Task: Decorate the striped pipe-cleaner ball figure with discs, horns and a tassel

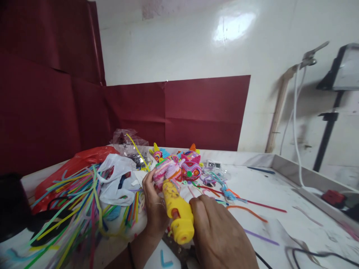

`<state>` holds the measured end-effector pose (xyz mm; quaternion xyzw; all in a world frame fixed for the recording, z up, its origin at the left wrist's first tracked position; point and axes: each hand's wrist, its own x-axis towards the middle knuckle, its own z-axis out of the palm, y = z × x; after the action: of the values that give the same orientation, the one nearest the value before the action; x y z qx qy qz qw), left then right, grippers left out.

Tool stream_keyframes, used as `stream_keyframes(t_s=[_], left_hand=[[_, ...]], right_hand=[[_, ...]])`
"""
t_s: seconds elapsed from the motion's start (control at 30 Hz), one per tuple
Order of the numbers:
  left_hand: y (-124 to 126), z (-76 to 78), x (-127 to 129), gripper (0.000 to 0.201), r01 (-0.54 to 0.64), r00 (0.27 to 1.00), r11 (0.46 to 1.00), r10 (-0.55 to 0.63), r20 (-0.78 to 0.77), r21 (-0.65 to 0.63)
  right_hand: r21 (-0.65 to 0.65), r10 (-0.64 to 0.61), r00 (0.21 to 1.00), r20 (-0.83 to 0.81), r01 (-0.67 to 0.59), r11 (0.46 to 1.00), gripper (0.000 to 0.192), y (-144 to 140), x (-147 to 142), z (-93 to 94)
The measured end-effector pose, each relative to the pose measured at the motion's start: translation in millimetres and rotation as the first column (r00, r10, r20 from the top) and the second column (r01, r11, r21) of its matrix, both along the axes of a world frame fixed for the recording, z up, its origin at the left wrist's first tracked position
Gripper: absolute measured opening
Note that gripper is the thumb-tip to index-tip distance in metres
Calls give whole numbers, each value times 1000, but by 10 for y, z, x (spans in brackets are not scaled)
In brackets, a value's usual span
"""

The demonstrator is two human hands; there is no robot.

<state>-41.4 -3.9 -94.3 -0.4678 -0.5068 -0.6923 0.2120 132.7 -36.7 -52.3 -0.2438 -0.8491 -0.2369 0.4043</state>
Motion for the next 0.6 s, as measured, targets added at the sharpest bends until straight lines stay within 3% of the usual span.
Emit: stream_keyframes(t_s=[0.23, 0.6], left_hand=[[-6, -20, -7, 70, 13, 1000, 1000, -13, -10, -7], [-2, -19, 11, 62, 23, 999, 1000, -23, -32, -4]], right_hand=[[-14, 16, 1000, 6, -16, 1000, 17, 4, -20, -41], [-57, 36, 997, 62, -33, 998, 17, -12, -11, -47]])
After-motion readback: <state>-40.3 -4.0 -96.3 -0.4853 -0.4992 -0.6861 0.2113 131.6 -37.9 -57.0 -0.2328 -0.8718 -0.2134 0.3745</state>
